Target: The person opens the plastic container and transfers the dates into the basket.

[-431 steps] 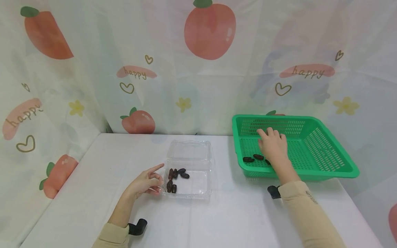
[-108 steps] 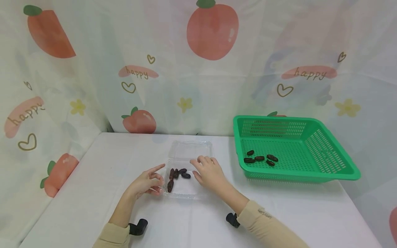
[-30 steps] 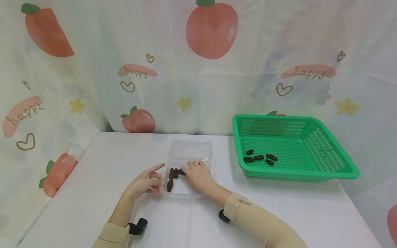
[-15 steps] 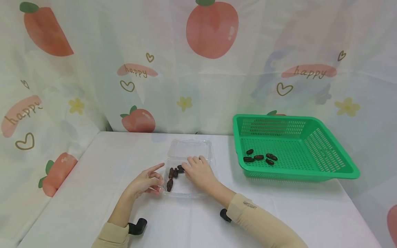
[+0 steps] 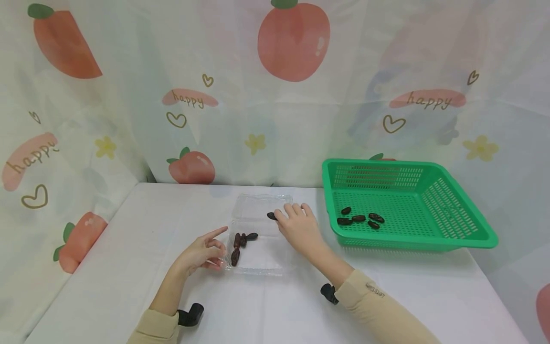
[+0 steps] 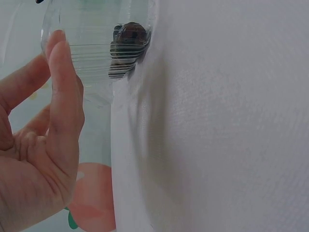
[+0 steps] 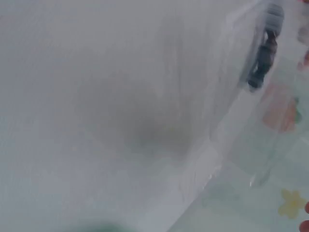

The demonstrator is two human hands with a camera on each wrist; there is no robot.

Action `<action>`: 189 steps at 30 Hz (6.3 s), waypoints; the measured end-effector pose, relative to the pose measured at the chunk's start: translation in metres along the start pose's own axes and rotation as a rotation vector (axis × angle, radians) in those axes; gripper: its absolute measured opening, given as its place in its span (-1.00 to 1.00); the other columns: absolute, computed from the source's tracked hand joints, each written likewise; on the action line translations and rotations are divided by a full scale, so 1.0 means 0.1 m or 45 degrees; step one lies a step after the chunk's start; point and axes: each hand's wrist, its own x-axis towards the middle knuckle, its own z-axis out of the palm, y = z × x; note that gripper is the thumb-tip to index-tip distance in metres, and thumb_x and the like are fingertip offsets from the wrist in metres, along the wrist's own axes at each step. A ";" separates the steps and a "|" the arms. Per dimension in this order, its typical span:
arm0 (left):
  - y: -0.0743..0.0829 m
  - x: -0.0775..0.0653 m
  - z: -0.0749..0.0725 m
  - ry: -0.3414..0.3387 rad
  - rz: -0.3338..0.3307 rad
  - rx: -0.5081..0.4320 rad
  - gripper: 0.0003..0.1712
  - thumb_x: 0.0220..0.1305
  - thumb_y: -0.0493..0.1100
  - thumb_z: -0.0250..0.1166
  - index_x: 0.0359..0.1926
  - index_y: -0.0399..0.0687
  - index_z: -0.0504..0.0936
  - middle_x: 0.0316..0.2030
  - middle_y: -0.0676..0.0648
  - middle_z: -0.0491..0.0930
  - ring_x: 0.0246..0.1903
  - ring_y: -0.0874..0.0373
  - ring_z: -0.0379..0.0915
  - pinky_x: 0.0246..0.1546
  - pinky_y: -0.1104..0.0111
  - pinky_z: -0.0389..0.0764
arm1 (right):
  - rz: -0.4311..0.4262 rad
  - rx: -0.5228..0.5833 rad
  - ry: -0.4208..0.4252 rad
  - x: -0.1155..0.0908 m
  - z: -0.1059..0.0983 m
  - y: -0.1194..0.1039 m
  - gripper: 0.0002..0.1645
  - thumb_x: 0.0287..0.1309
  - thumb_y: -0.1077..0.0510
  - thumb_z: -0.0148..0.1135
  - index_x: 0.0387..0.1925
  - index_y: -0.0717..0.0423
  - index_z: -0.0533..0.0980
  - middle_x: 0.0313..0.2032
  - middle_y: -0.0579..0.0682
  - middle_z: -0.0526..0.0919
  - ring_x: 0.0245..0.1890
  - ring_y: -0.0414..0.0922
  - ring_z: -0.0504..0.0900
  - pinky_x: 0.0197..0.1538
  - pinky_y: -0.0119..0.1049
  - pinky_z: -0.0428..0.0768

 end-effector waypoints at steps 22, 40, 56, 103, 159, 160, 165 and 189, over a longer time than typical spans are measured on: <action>0.00 -0.01 0.01 0.006 0.020 0.014 -0.21 0.10 -0.42 0.18 0.35 0.01 0.17 -0.38 -0.12 0.48 -0.63 0.12 0.48 -0.55 0.29 0.64 | 0.300 -0.129 0.041 -0.33 -0.24 0.90 -0.70 0.01 0.15 0.27 -0.19 0.11 0.45 -0.31 0.14 0.46 -0.32 0.12 0.45 -0.17 0.03 0.42; -0.01 0.02 0.00 0.006 0.006 0.016 -0.21 0.09 -0.43 0.19 0.35 0.02 0.18 -0.38 -0.11 0.47 -0.64 0.13 0.48 -0.56 0.28 0.64 | 0.682 -0.141 -0.491 -0.53 -0.38 1.48 -0.69 0.25 0.15 0.04 -0.01 0.13 0.28 -0.16 0.29 0.29 -0.15 0.22 0.28 -0.08 0.17 0.29; 0.00 0.01 0.00 -0.005 0.018 0.034 -0.20 0.08 -0.42 0.17 0.36 0.01 0.16 -0.41 -0.09 0.47 -0.65 0.14 0.48 -0.58 0.32 0.63 | 0.684 -0.170 -0.747 -0.62 -0.31 1.71 -0.67 0.30 0.14 -0.03 0.05 0.13 0.25 -0.15 0.31 0.28 -0.20 0.20 0.26 -0.26 0.04 0.26; 0.00 0.00 0.00 0.000 0.019 0.024 -0.18 0.06 -0.42 0.18 0.36 -0.01 0.14 -0.40 -0.10 0.47 -0.65 0.17 0.47 -0.56 0.29 0.65 | 0.611 -0.097 -0.945 -0.63 -0.19 1.74 -0.48 0.26 0.21 -0.02 0.24 0.16 0.19 0.08 0.40 0.21 0.02 0.31 0.25 -0.08 0.18 0.31; -0.03 0.02 0.00 -0.008 0.018 -0.012 -0.18 0.07 -0.41 0.21 0.36 0.01 0.15 -0.42 -0.06 0.47 -0.64 0.16 0.49 -0.55 0.27 0.65 | -0.132 0.333 -0.377 0.01 0.22 -0.40 -0.59 0.08 0.03 0.23 0.01 -0.10 0.46 -0.19 -0.05 0.47 -0.20 -0.09 0.50 -0.05 -0.13 0.51; -0.02 0.02 0.00 -0.009 0.018 -0.013 -0.18 0.07 -0.41 0.21 0.36 0.00 0.15 -0.43 -0.06 0.47 -0.64 0.16 0.49 -0.55 0.27 0.65 | -0.143 0.333 -0.401 0.01 0.24 -0.42 -0.59 0.09 0.02 0.22 0.02 -0.11 0.46 -0.19 -0.06 0.47 -0.19 -0.09 0.50 -0.04 -0.13 0.50; -0.02 0.02 0.01 -0.013 0.019 -0.015 -0.18 0.07 -0.41 0.20 0.36 -0.01 0.16 -0.43 -0.06 0.47 -0.65 0.16 0.49 -0.55 0.27 0.65 | -0.188 0.350 -0.499 0.01 0.28 -0.51 -0.57 0.10 0.01 0.21 0.06 -0.13 0.46 -0.18 -0.08 0.45 -0.17 -0.11 0.48 -0.01 -0.14 0.48; 0.01 -0.01 0.01 -0.019 0.019 -0.010 -0.19 0.09 -0.41 0.18 0.37 -0.01 0.14 -0.40 -0.09 0.47 -0.64 0.16 0.49 -0.56 0.29 0.65 | -0.371 0.302 -0.545 0.04 0.46 -0.60 -0.51 0.12 0.02 0.18 0.13 -0.29 0.42 -0.14 -0.09 0.47 -0.16 -0.15 0.45 -0.07 -0.24 0.46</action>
